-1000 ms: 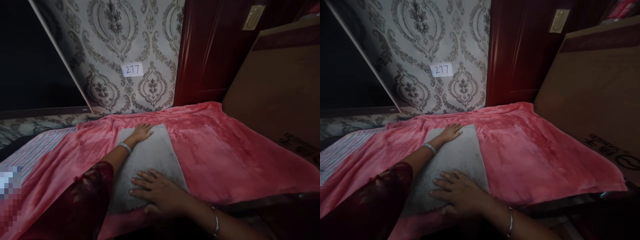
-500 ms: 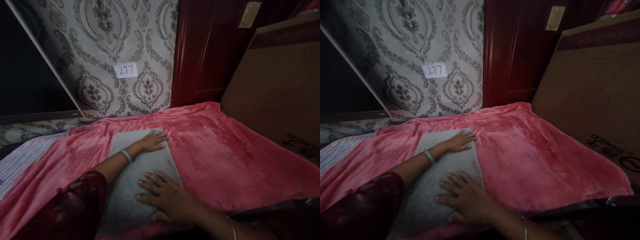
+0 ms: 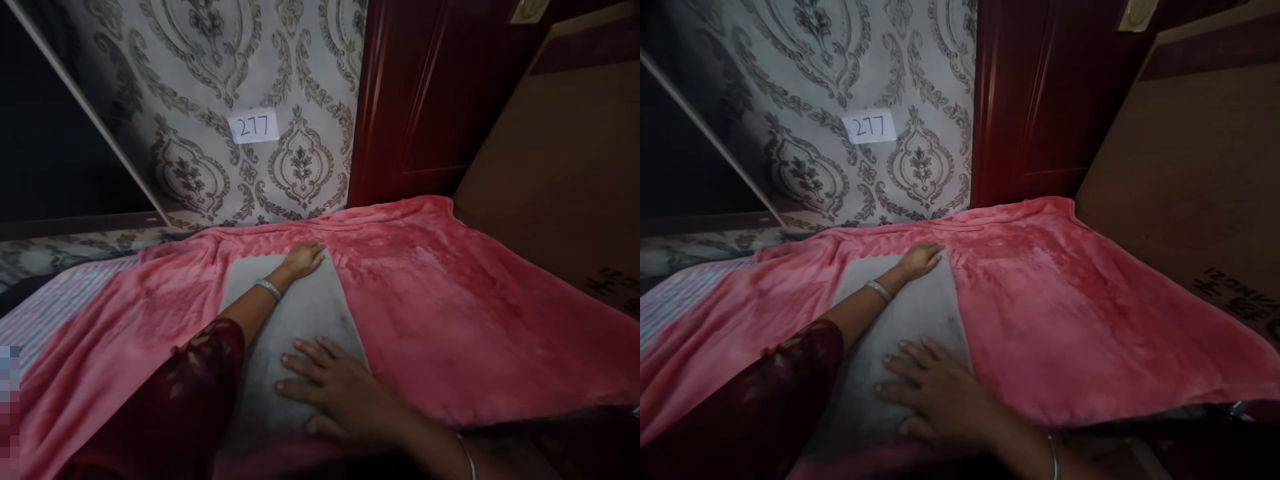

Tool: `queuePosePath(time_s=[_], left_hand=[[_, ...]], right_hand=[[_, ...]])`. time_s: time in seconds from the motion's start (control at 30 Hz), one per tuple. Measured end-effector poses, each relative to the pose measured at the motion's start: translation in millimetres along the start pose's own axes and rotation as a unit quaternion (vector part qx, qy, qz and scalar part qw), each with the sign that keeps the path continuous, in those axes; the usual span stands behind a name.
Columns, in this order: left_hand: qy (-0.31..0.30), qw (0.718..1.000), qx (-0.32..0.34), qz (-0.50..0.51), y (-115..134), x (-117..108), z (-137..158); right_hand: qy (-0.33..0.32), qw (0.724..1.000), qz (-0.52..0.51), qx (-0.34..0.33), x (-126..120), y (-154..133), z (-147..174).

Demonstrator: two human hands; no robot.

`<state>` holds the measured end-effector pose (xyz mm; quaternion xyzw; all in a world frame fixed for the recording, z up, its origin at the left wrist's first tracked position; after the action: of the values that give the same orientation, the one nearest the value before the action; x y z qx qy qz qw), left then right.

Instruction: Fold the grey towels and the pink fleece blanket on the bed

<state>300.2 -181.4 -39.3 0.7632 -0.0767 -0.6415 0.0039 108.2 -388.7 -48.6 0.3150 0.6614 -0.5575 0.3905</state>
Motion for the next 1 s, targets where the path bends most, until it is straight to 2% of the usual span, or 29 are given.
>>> queuePosePath(time_s=[0.1,0.2,0.33,0.43,0.5,0.6,0.77,0.9,1.0], left_hand=[[0.007,1.0,-0.015,-0.012,11,-15,6],[0.006,0.999,0.021,0.034,26,-33,29],[-0.023,0.979,0.096,0.176,49,-57,101],[-0.063,0.96,0.096,0.255,60,-68,168],[-0.079,0.956,0.081,0.271,63,-68,205],[-0.098,0.965,0.067,0.234,64,-55,242],[-0.1,0.983,0.088,0.126,63,-30,261],[-0.102,0.986,0.116,0.067,51,-24,252],[-0.086,0.989,0.112,0.037,30,-26,238]], right_hand=[[0.005,1.0,0.024,0.001,4,1,0],[0.005,0.999,0.042,0.001,7,4,3],[0.017,0.999,0.034,-0.008,2,0,5],[0.043,0.998,0.025,-0.027,-6,-17,-8],[0.049,0.996,0.032,-0.066,-5,-36,-25],[0.018,0.99,0.051,-0.132,12,-62,-53],[-0.026,0.983,0.108,-0.149,44,-66,-69],[-0.043,0.985,0.099,-0.138,48,-63,-65],[-0.056,0.986,0.089,-0.126,49,-62,-65]])
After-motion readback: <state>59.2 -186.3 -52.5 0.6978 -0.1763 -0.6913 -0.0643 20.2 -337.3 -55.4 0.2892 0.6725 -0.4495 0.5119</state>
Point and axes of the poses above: each hand's wrist, its own z-axis away from the middle knuckle, its own x-axis out of the palm, y = z × x, the point moved 7 cm from there along -z, towards the middle knuckle, and after that the axes turned 4 degrees about -y, right-handed, at the moved point
